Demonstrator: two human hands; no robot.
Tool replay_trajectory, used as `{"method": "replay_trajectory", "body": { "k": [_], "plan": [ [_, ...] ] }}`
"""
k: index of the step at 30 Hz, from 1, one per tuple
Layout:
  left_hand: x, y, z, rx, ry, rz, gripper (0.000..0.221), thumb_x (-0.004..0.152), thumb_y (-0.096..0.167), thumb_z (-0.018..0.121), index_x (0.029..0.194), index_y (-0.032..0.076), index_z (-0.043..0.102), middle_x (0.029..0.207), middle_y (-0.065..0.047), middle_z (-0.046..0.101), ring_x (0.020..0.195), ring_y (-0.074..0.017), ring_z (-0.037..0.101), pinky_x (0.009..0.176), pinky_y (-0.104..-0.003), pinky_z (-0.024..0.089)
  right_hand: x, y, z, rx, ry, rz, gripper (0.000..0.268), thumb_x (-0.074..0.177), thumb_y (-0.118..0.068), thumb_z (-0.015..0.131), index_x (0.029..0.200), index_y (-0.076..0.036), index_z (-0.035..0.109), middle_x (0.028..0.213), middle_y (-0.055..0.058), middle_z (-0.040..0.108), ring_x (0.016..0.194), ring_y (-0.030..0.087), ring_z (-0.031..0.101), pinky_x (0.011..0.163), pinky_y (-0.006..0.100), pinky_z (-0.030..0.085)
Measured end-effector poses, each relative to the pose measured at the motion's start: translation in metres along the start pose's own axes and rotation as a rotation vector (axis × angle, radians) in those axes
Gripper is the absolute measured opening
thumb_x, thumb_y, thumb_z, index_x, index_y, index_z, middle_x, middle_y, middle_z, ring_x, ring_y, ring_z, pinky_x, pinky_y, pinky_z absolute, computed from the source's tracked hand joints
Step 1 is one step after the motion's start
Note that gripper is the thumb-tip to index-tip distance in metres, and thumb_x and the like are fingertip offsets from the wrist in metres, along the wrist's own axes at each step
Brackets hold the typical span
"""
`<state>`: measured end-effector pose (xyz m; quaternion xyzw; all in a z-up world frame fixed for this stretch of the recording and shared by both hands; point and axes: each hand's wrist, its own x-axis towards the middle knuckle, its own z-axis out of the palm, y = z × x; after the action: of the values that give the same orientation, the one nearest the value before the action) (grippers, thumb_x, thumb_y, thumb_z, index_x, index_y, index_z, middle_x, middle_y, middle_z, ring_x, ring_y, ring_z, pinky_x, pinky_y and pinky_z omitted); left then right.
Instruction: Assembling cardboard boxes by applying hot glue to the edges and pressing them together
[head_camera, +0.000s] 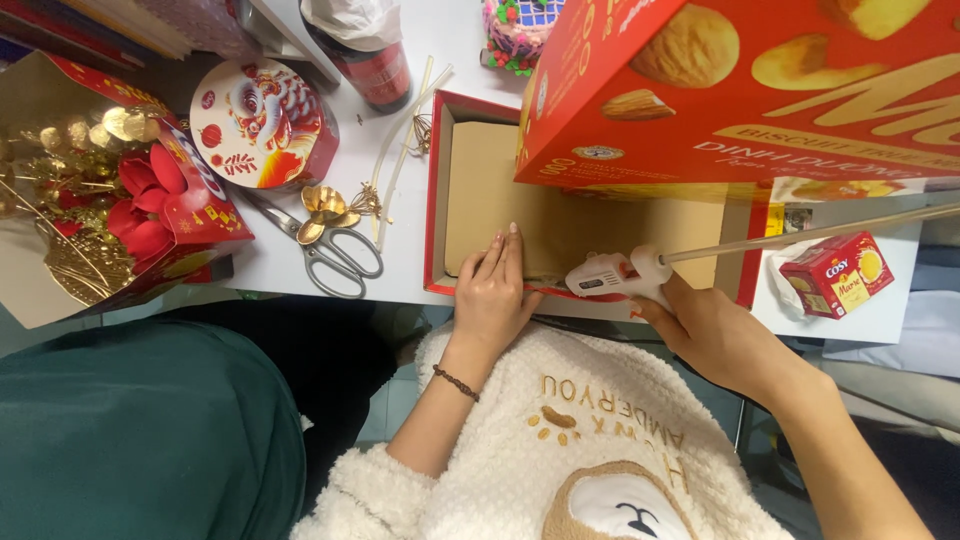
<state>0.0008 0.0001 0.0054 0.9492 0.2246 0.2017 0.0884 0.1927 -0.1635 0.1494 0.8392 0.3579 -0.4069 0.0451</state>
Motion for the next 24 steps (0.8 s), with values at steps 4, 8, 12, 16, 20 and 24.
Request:
{"method": "replay_trajectory", "body": {
  "k": [4, 8, 12, 16, 20, 24],
  "plan": [
    [-0.001, -0.001, 0.002, -0.015, -0.002, 0.007, 0.083, 0.073, 0.033, 0.088, 0.138, -0.007, 0.057, 0.135, -0.012, 0.07, 0.127, -0.0214, 0.066, 0.095, -0.033, 0.049, -0.001, 0.006, 0.002, 0.037, -0.012, 0.052, 0.038, 0.104, -0.043, 0.05, 0.093, -0.007, 0.048, 0.066, 0.026, 0.063, 0.061, 0.05, 0.046, 0.056, 0.049, 0.032],
    [-0.001, 0.0, 0.001, -0.027, -0.012, 0.016, 0.082, 0.074, 0.033, 0.089, 0.137, -0.009, 0.057, 0.14, -0.015, 0.066, 0.125, -0.0228, 0.068, 0.096, -0.034, 0.05, -0.006, 0.014, 0.009, 0.208, 0.051, 0.021, 0.037, 0.103, -0.04, 0.052, 0.088, -0.007, 0.05, 0.065, 0.02, 0.063, 0.065, 0.042, 0.051, 0.06, 0.047, 0.035],
    [0.0, 0.0, 0.0, -0.033, -0.02, 0.022, 0.078, 0.076, 0.028, 0.086, 0.137, -0.01, 0.057, 0.141, -0.015, 0.065, 0.126, -0.0244, 0.067, 0.096, -0.035, 0.05, -0.011, 0.017, 0.019, 0.405, 0.14, 0.054, 0.046, 0.105, -0.034, 0.047, 0.07, -0.006, 0.058, 0.064, 0.009, 0.068, 0.062, 0.025, 0.059, 0.069, 0.039, 0.044],
    [-0.006, 0.0, 0.016, -0.044, 0.023, -0.034, 0.103, 0.05, 0.041, 0.095, 0.137, -0.004, 0.06, 0.126, -0.016, 0.073, 0.122, -0.0242, 0.068, 0.103, -0.037, 0.05, -0.002, 0.041, 0.044, 0.429, 0.27, -0.049, 0.029, 0.103, -0.036, 0.055, 0.085, -0.013, 0.057, 0.048, 0.002, 0.068, 0.05, 0.023, 0.068, 0.054, 0.037, 0.057],
    [-0.005, -0.001, 0.017, -0.066, 0.001, -0.053, 0.105, 0.05, 0.04, 0.094, 0.14, -0.002, 0.059, 0.127, -0.013, 0.073, 0.121, -0.0216, 0.068, 0.102, -0.036, 0.05, -0.009, 0.041, 0.049, 0.546, 0.247, -0.008, 0.032, 0.104, -0.029, 0.054, 0.081, -0.006, 0.056, 0.045, 0.009, 0.063, 0.047, 0.027, 0.059, 0.056, 0.042, 0.054],
    [-0.004, 0.0, 0.013, -0.065, -0.011, -0.057, 0.103, 0.052, 0.04, 0.094, 0.139, -0.002, 0.06, 0.131, -0.012, 0.072, 0.123, -0.0215, 0.067, 0.101, -0.037, 0.05, -0.011, 0.044, 0.061, 0.639, 0.25, 0.021, 0.034, 0.105, -0.03, 0.053, 0.079, -0.008, 0.056, 0.039, 0.005, 0.058, 0.042, 0.024, 0.054, 0.052, 0.038, 0.052]
  ]
}}
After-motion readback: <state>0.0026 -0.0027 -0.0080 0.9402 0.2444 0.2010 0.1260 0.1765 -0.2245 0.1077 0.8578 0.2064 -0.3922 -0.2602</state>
